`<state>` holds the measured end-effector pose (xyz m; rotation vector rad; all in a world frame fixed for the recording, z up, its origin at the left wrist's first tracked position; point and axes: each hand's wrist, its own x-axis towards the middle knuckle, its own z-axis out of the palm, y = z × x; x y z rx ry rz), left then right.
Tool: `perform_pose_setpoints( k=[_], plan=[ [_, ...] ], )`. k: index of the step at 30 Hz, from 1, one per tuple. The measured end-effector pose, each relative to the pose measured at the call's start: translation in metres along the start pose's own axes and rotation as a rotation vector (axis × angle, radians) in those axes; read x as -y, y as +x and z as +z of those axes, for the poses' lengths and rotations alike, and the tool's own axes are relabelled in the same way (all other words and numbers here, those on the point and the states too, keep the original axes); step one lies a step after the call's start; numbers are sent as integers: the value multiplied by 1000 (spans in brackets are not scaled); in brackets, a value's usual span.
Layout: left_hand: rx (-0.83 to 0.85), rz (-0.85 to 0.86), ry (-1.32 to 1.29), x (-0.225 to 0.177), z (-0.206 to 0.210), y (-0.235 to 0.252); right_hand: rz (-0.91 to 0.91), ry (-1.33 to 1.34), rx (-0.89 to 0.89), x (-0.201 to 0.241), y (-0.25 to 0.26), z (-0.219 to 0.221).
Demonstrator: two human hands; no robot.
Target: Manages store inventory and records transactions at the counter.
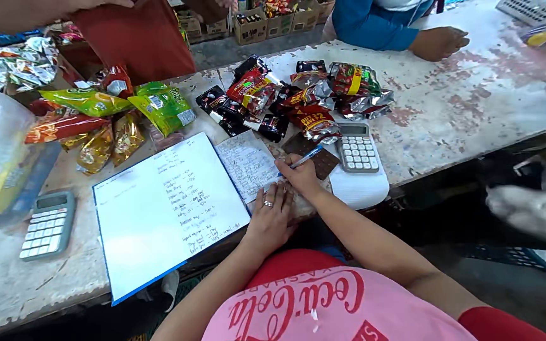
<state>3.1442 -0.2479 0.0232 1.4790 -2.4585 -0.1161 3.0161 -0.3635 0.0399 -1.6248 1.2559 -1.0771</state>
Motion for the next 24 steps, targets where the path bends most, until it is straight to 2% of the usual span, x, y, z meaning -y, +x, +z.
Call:
perform_pose_setpoints(
  k=[4, 10, 16, 24],
  plan=[
    [8, -15, -54, 1, -2, 1, -20, -22, -11, -2, 1, 0],
    [28, -47, -101, 2, -1, 1, 56, -43, 35, 2, 5, -2],
    [29, -53, -106, 2, -1, 1, -8, -19, -9, -2, 3, 3],
    [76, -52, -139, 3, -4, 3, 43, -40, -23, 3, 3, 3]
  ],
)
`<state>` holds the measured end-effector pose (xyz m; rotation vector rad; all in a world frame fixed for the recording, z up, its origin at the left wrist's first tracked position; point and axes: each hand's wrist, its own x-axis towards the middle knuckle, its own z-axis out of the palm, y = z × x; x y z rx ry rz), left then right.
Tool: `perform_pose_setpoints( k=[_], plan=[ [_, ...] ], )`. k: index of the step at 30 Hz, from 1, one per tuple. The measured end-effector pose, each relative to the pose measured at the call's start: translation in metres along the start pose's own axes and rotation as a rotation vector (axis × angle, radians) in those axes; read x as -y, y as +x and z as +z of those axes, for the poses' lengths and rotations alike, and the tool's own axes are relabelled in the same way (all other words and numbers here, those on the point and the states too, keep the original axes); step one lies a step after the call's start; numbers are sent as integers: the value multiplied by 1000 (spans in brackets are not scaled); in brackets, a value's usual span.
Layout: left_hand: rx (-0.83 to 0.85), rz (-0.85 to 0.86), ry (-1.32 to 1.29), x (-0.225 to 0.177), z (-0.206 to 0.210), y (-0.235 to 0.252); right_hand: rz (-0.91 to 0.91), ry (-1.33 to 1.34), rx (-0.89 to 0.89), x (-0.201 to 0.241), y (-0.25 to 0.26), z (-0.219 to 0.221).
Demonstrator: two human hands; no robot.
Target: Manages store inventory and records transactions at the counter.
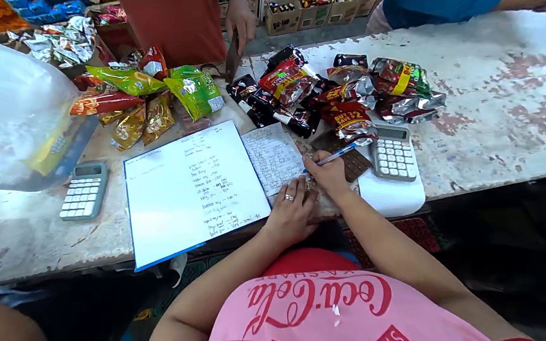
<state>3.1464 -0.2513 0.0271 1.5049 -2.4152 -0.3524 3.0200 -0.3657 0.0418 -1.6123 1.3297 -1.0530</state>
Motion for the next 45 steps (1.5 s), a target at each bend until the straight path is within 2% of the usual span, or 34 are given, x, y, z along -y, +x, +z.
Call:
perform_pose_setpoints(
  k=[4, 23, 32, 38, 45],
  plan=[
    [53, -8, 8, -1, -5, 0, 9, 16, 9, -2, 0, 0],
    [57, 9, -30, 0, -5, 0, -46, 4, -18, -2, -2, 2],
    [86, -8, -72, 0, -8, 2, -134, 50, 35, -5, -4, -1],
    [87, -10, -62, -1, -7, 2, -267, 56, 54, -10, -2, -3],
    [66, -3, -50, -1, -7, 1, -195, 0, 11, -6, -4, -2]
  ],
)
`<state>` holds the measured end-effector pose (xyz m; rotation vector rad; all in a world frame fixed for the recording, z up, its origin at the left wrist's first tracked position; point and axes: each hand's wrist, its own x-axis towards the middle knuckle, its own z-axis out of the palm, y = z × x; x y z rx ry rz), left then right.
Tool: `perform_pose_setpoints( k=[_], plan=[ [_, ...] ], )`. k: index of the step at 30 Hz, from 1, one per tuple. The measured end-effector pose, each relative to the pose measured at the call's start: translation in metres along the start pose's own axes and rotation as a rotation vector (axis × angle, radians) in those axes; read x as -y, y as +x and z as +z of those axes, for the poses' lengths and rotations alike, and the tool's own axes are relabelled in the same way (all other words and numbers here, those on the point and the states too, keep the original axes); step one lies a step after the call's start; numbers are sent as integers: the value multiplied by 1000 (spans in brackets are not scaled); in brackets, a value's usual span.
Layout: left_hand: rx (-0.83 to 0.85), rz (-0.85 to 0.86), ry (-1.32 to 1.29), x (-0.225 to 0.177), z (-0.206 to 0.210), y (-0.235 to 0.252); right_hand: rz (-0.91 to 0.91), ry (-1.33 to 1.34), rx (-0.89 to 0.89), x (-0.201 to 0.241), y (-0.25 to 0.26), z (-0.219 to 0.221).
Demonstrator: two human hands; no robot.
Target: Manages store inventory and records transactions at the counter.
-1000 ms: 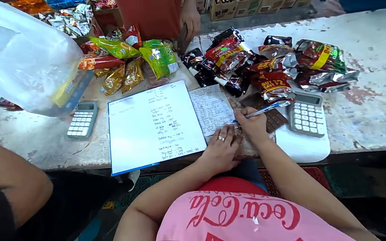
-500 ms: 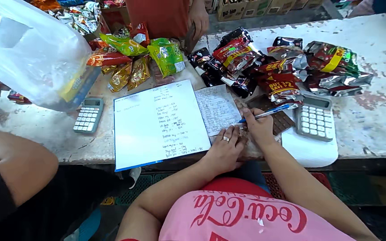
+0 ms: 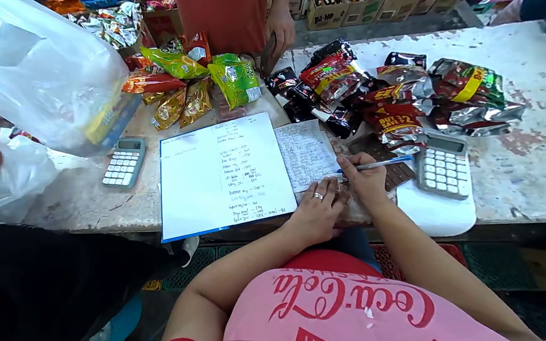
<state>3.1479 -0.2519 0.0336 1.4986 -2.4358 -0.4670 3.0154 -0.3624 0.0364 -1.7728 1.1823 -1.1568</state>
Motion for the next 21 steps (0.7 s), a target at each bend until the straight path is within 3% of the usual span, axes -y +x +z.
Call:
perform_pose_setpoints(
  k=[9, 16, 21],
  plan=[
    [3, -3, 34, 0, 1, 1, 184, 62, -13, 9, 4, 2],
    [26, -5, 28, 0, 0, 1, 364, 12, 101, 14, 20, -7],
    [-13, 8, 31, -1, 1, 2, 251, 20, 8, 10, 11, -2]
  ],
)
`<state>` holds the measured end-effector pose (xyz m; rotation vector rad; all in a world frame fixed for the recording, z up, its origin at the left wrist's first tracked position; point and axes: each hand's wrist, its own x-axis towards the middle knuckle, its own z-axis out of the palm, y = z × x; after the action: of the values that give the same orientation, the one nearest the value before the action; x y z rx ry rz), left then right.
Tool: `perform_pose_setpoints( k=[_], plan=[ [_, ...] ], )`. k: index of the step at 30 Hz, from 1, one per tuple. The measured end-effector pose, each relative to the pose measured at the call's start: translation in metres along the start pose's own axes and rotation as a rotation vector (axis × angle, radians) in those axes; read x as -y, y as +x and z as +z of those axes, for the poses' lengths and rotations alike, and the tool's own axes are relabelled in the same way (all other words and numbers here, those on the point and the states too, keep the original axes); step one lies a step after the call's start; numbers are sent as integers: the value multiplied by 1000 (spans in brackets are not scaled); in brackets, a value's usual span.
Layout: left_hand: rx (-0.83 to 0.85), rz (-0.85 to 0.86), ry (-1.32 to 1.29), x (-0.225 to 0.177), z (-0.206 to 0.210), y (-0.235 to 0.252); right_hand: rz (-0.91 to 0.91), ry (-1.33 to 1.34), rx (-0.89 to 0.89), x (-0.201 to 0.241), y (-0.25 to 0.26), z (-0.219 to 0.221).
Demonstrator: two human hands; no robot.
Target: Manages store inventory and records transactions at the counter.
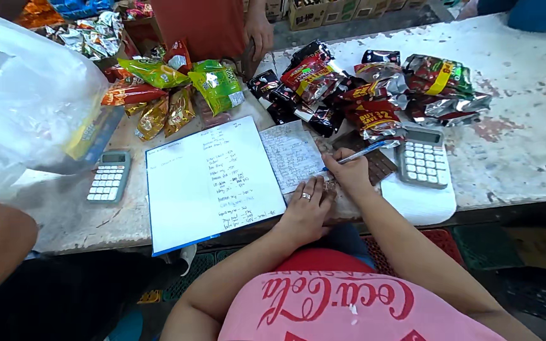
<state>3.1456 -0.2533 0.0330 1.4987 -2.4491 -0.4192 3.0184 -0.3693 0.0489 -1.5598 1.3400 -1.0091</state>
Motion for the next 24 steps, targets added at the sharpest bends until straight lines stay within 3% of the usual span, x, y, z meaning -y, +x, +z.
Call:
perform_pose_setpoints(
  k=[24],
  plan=[
    [-47, 5, 50, 1, 3, -1, -105, -28, 30, -8, -1, 4]
  ],
)
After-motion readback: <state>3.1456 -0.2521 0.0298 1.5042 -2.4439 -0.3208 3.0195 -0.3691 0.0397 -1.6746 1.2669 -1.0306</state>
